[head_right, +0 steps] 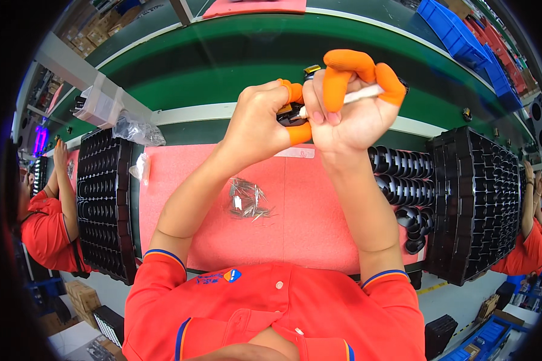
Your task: Assembling small electronic components by applying adhesive from a syringe and placing parts into a grid tray.
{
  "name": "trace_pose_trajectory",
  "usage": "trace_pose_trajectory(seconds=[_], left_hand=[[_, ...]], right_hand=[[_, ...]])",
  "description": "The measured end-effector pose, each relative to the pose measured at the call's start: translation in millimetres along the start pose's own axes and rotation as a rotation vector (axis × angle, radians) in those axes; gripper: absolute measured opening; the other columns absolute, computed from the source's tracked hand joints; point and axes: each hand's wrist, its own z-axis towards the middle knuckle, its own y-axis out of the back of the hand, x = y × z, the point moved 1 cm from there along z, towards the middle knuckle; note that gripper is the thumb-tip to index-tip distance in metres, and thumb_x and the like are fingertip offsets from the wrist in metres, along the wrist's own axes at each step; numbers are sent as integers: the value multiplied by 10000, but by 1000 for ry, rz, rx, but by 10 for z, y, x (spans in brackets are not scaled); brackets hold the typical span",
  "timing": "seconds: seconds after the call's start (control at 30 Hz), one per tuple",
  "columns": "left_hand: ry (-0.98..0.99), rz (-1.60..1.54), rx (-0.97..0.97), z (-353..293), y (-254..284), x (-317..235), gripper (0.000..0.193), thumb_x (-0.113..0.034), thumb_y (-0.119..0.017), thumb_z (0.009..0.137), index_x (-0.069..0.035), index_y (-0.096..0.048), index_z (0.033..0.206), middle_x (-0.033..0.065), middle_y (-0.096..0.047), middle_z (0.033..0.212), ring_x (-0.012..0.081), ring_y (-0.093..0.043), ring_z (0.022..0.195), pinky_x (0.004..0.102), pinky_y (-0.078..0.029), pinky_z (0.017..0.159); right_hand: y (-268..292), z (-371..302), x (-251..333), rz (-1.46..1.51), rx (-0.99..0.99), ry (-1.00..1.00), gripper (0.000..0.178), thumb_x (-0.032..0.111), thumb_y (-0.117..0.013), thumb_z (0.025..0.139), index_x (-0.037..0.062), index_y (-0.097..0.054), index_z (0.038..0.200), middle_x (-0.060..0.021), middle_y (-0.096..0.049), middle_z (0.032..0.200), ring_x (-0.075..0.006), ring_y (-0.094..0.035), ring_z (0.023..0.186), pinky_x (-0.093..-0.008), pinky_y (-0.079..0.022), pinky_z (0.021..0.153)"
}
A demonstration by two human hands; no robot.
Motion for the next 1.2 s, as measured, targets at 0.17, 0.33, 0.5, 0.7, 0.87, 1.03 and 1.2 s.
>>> trace_pose_trajectory(seconds=[0.17,0.33,0.5,0.7,0.87,1.03,1.2], left_hand=[[74,169,210,76,-81,218,309,-199,-766,640,-9,-645,851,199,-612,839,360,-635,696,414,-523,630],[331,362,95,137,-47,1064,666,-92,-705,700,-109,-450,1314,201,-473,1153,407,-586,967,412,-501,852],[488,546,-218,-69,312,2026,705,-221,-800,695,-71,-481,1305,199,-622,1096,366,-615,999,429,-489,848],[476,657,-242,-212,386,2490,482,-368,-750,748,-30,-662,1082,160,-677,1050,325,-626,1011,392,-473,885],[469,719,-102,-226,338,2654,713,-366,-701,811,-24,-421,1371,187,-555,1280,353,-489,1209,412,-375,1014],[501,732,-45,-212,266,2771,704,-382,-686,827,-79,-409,1399,148,-474,1384,334,-406,1288,424,-301,1075],[485,734,1,-204,243,2773,695,-418,-666,839,-78,-419,1394,135,-478,1384,332,-406,1286,426,-276,1091]], right_hand=[[472,122,-63,208,-269,-194,536,405,-395,940,-61,-640,1040,-18,-356,494,-114,-256,373,-248,-255,366],[461,185,6,174,-61,-228,564,466,-407,951,-45,-639,1003,-22,-407,516,-104,-311,371,-244,-243,344],[133,-64,-589,-964,25,-626,213,3,-654,702,5,-687,913,-57,-616,697,-132,-564,566,-284,-457,494],[9,-516,-998,-1365,969,-925,541,390,-798,648,66,-608,1037,-141,-673,902,-327,-645,846,-429,-487,685],[133,-682,-1172,-1526,1063,-849,422,295,-802,616,69,-636,930,-104,-663,831,-312,-632,793,-436,-473,660],[14,-694,-1104,-1555,1089,-793,231,185,-771,645,78,-693,834,-95,-681,806,-289,-646,806,-435,-486,647],[17,-734,-1182,-1662,1114,-732,213,157,-745,665,90,-710,864,-103,-692,834,-293,-654,827,-437,-496,651]])
